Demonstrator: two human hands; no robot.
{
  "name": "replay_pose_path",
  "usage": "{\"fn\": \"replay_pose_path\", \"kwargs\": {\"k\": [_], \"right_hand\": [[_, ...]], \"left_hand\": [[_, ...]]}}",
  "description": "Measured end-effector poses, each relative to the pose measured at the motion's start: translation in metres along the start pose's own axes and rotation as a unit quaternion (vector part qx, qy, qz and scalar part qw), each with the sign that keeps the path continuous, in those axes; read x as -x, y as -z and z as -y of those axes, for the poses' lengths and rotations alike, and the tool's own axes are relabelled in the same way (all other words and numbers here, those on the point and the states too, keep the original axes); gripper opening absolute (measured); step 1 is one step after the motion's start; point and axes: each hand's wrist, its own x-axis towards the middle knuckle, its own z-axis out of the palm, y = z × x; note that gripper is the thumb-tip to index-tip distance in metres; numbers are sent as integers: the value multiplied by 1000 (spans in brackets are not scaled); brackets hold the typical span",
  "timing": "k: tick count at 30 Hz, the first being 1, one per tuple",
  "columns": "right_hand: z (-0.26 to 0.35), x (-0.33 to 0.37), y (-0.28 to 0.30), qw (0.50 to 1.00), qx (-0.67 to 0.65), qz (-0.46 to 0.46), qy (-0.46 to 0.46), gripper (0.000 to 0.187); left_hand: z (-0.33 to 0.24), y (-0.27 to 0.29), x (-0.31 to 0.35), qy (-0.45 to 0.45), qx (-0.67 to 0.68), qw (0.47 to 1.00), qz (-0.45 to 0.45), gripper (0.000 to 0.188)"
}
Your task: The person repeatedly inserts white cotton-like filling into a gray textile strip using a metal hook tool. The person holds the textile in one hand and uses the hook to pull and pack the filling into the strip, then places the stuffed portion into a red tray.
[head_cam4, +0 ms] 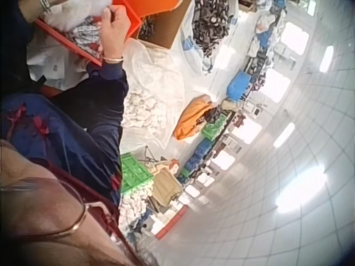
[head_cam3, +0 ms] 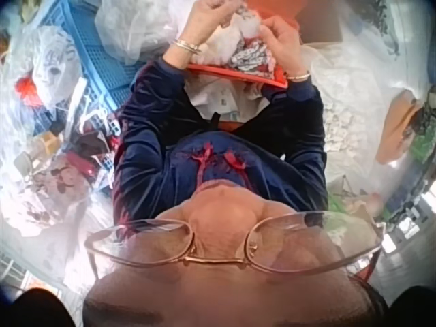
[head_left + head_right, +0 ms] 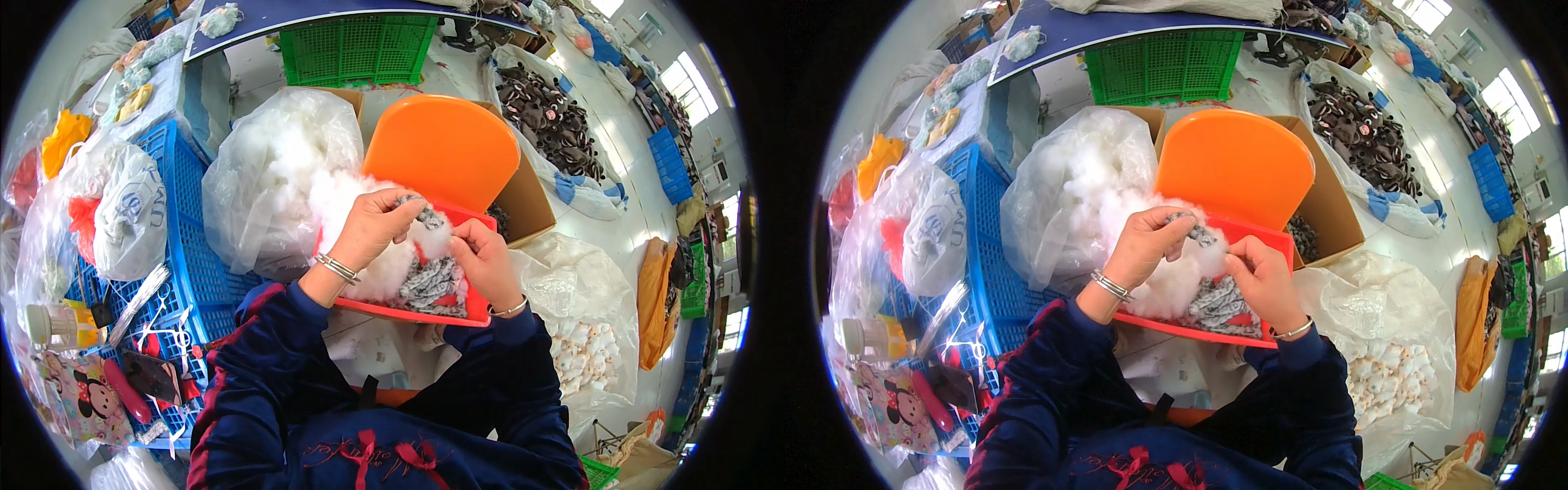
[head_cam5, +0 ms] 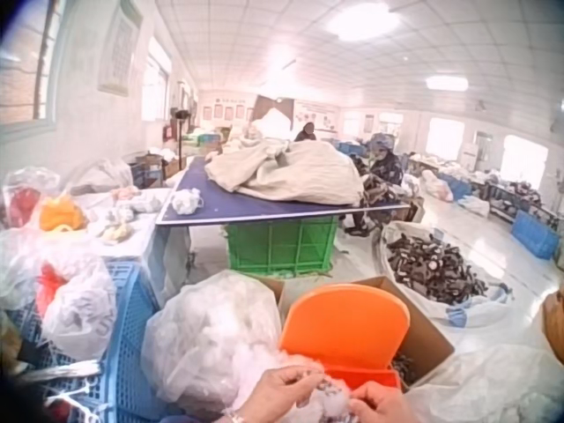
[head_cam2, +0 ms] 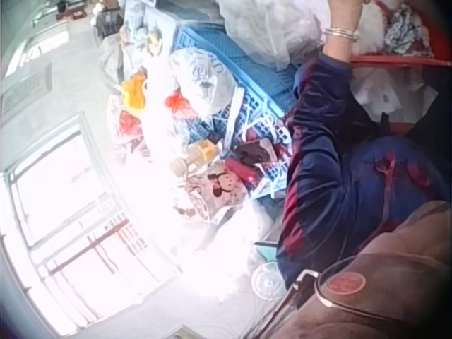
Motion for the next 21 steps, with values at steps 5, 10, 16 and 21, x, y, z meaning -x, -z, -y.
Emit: {"fn": "replay_pose_path", "kwargs": {"k": [5,10,16,21], "right_hand": [[2,0,-12,994,-102,9,-42,8],[-6,-2,-16,984,-161,9,-76,9],[-7,-6,6,988,-106,79,-74,16],[2,-14,32,992,-38,-26,-121,18]], "left_hand": [[16,-12,7,25,-61,998,15,30],[28,-11,5,38,-76,996,11,29],[18,-5,-2,-38,30,998,-27,25],[17,3,-4,7,-29,995,98,22]]}}
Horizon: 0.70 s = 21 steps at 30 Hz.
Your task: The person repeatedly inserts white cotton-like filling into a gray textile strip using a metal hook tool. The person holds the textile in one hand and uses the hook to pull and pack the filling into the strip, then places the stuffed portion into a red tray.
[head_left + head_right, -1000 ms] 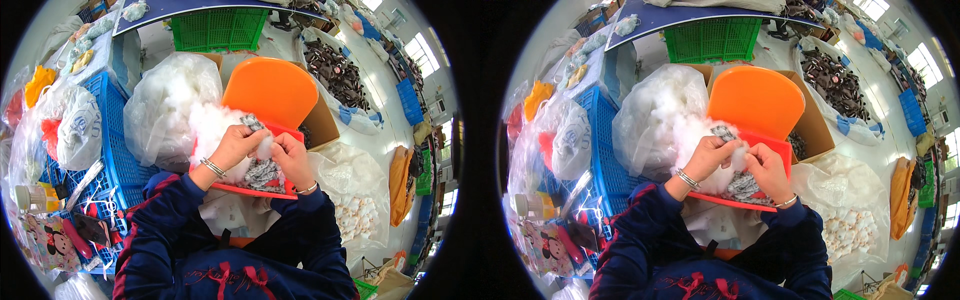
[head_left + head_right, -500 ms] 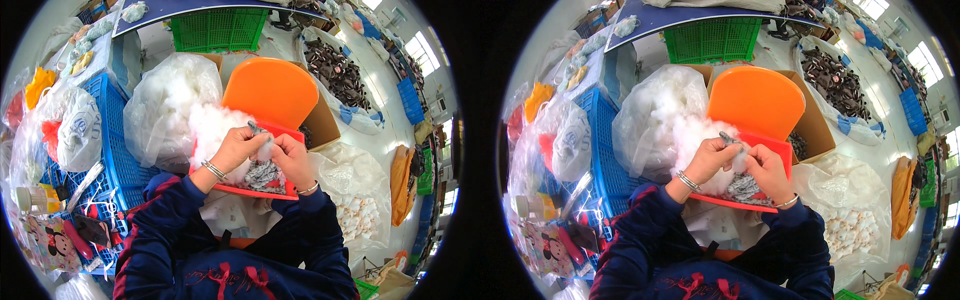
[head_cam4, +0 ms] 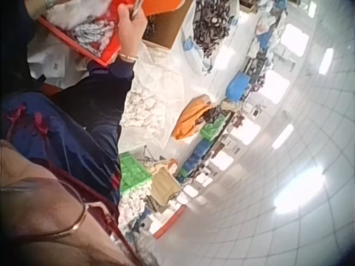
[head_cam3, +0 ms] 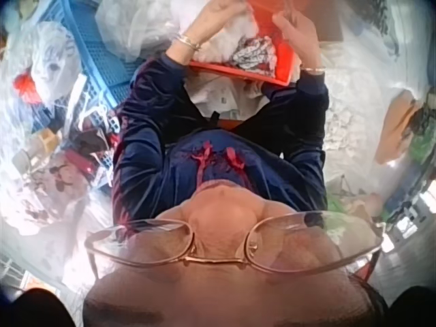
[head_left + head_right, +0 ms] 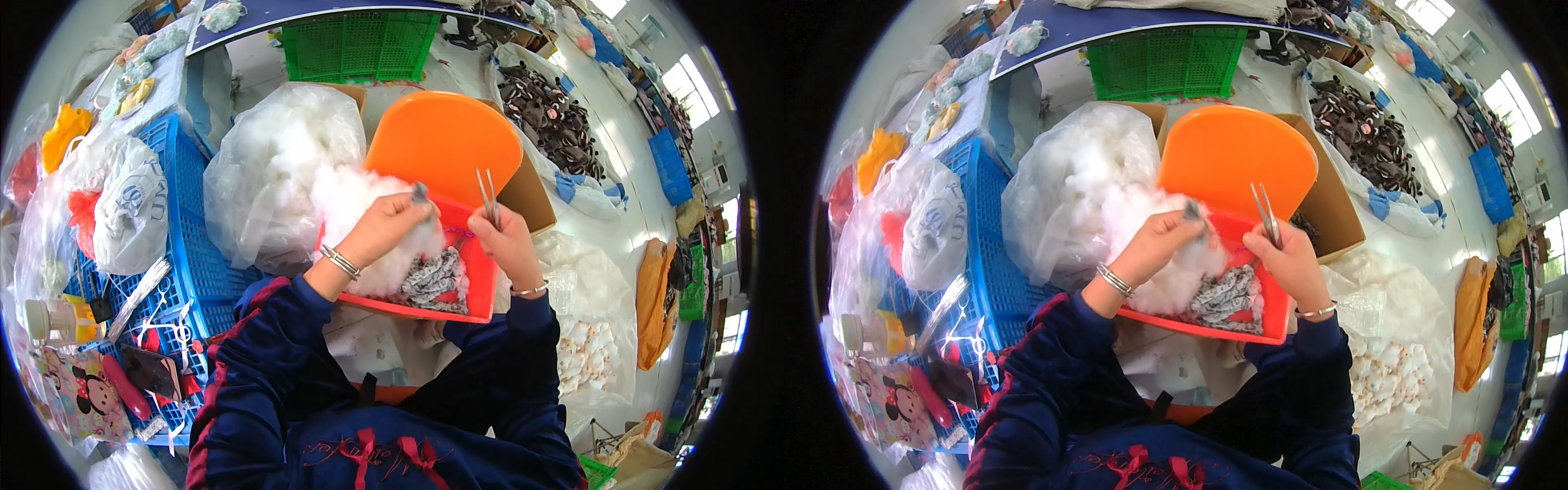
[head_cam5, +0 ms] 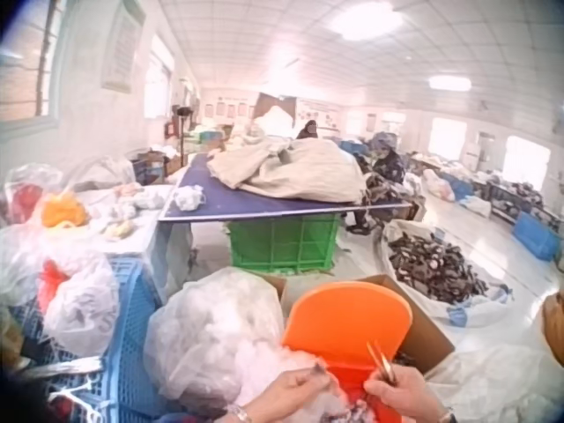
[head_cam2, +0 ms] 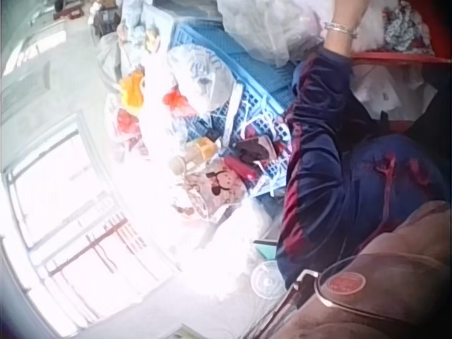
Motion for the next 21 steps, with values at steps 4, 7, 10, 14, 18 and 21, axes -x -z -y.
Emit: {"fn": "replay_pose_path", "kwargs": {"k": [4,7,10,14,18,21], "right_hand": [[17,0,-20,991,-108,72,40,13],[10,-1,-26,978,-140,149,48,14],[3,-2,-27,979,-130,135,80,9],[12,3,-38,974,-199,70,79,6],[-6,-11,-5,975,-186,-86,85,5],[-10,-14,19,975,-184,-88,84,7]], "left_hand": [[0,-11,5,55,-50,990,120,20],[0,-13,7,67,-46,987,136,25],[0,-17,6,63,-11,990,126,30],[5,-20,9,77,27,987,141,31],[2,-21,13,80,-4,980,181,30],[2,-22,11,60,-85,976,190,31]]}}
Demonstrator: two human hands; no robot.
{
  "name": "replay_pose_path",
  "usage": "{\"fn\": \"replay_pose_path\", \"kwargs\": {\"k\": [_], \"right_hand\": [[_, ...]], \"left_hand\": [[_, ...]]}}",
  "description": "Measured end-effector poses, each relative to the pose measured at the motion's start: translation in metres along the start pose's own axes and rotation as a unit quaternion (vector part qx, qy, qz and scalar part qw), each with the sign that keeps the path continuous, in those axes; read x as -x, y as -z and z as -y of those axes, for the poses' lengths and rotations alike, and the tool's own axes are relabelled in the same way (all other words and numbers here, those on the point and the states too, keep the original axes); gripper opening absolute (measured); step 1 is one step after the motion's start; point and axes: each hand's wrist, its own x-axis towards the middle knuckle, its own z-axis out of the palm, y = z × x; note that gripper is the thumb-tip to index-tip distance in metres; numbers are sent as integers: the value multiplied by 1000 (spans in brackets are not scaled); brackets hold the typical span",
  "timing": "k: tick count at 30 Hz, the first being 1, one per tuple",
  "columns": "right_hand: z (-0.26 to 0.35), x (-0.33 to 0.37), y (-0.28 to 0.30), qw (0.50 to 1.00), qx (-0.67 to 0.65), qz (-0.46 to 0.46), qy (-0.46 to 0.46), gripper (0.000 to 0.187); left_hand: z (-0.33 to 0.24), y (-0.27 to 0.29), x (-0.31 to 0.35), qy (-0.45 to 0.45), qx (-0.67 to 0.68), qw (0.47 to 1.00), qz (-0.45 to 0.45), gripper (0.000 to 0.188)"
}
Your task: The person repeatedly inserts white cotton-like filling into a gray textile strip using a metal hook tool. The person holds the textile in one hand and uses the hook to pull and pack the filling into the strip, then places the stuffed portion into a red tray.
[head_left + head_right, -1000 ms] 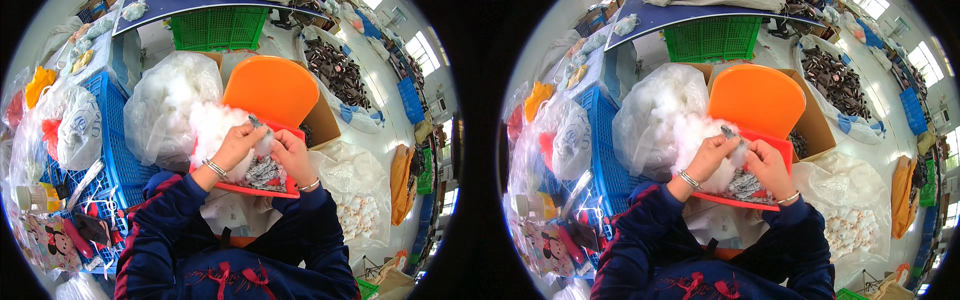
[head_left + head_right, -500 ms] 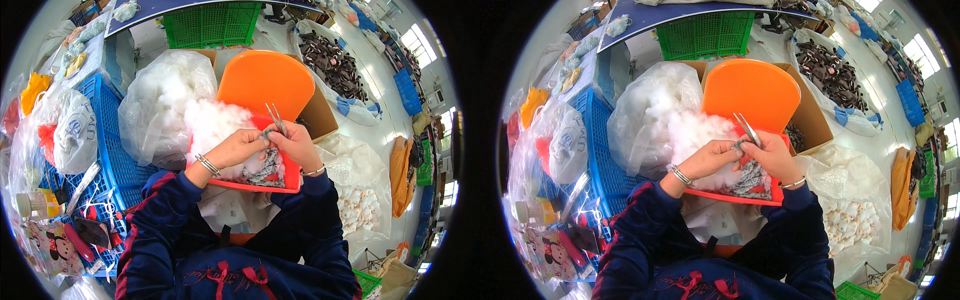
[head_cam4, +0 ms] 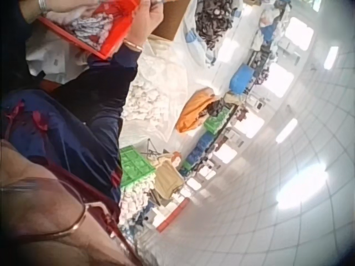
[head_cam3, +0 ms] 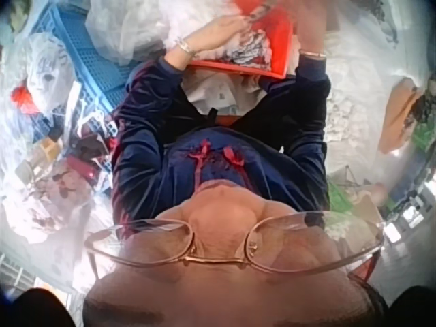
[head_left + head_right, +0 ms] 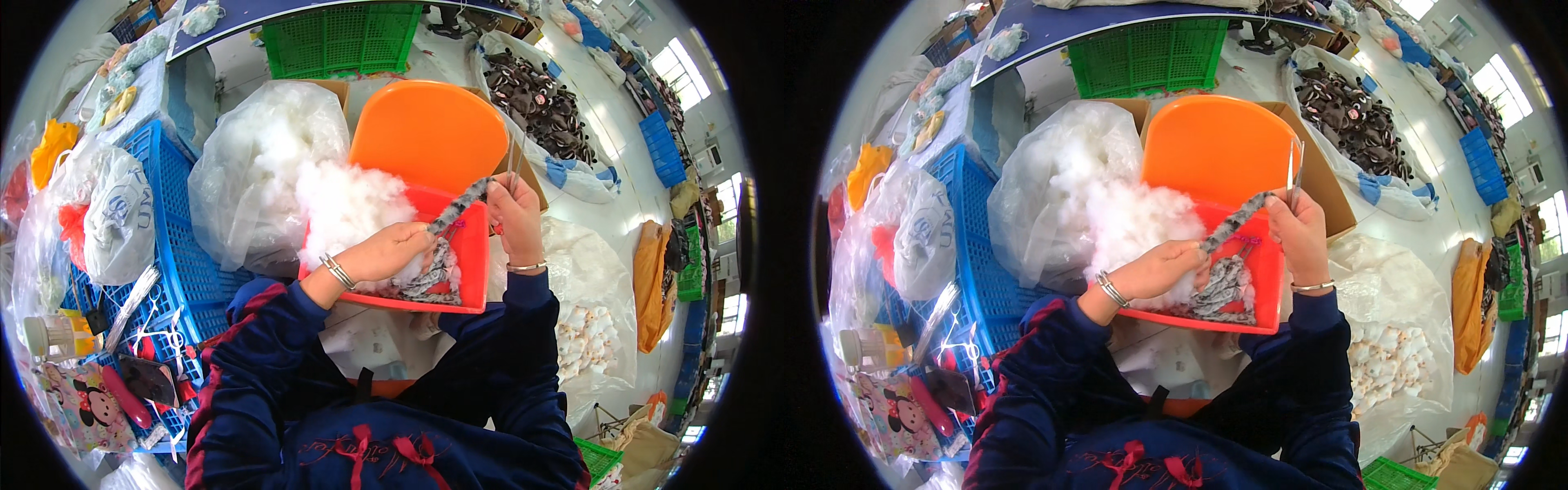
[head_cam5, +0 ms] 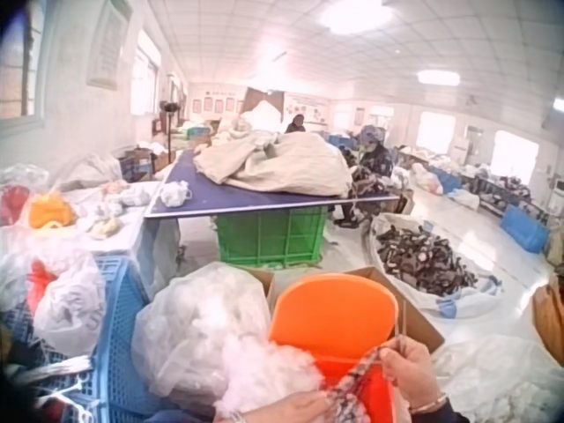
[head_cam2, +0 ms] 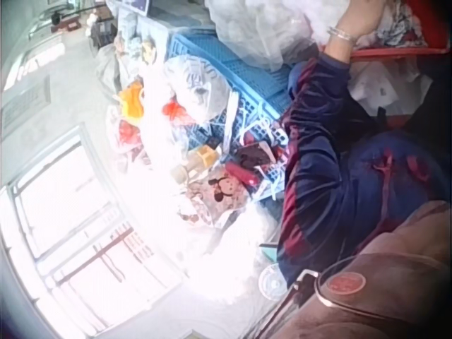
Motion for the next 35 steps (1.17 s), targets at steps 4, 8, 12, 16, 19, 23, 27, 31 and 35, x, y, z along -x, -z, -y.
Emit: {"fn": "replay_pose_path", "kwargs": {"k": [4,8,12,16,19,23,27,31,35], "right_hand": [[-5,3,-11,996,-81,28,-33,8],[-12,12,-34,985,-105,83,-107,13],[-24,12,-39,991,-75,82,-79,11],[-29,-8,-18,984,-170,-53,-19,6],[-26,-22,2,980,-189,-55,-15,11],[-31,-17,-8,986,-153,-19,-70,9],[-47,-7,-16,981,-155,44,-107,5],[-50,0,-22,984,-155,35,-84,5],[-47,1,-14,986,-158,-3,-60,5]], "left_hand": [[16,5,-3,3,19,999,-26,31],[12,0,-2,14,-21,999,-39,32],[12,-4,-3,13,-20,998,-53,35],[10,1,-2,44,-136,988,-53,39],[9,1,-3,129,-305,943,20,43],[24,-1,-6,-16,-323,939,-114,47],[21,-2,-28,-12,40,975,-220,32],[23,-9,-36,-1,147,964,-223,17],[26,-6,-40,-30,140,963,-226,16]]}}
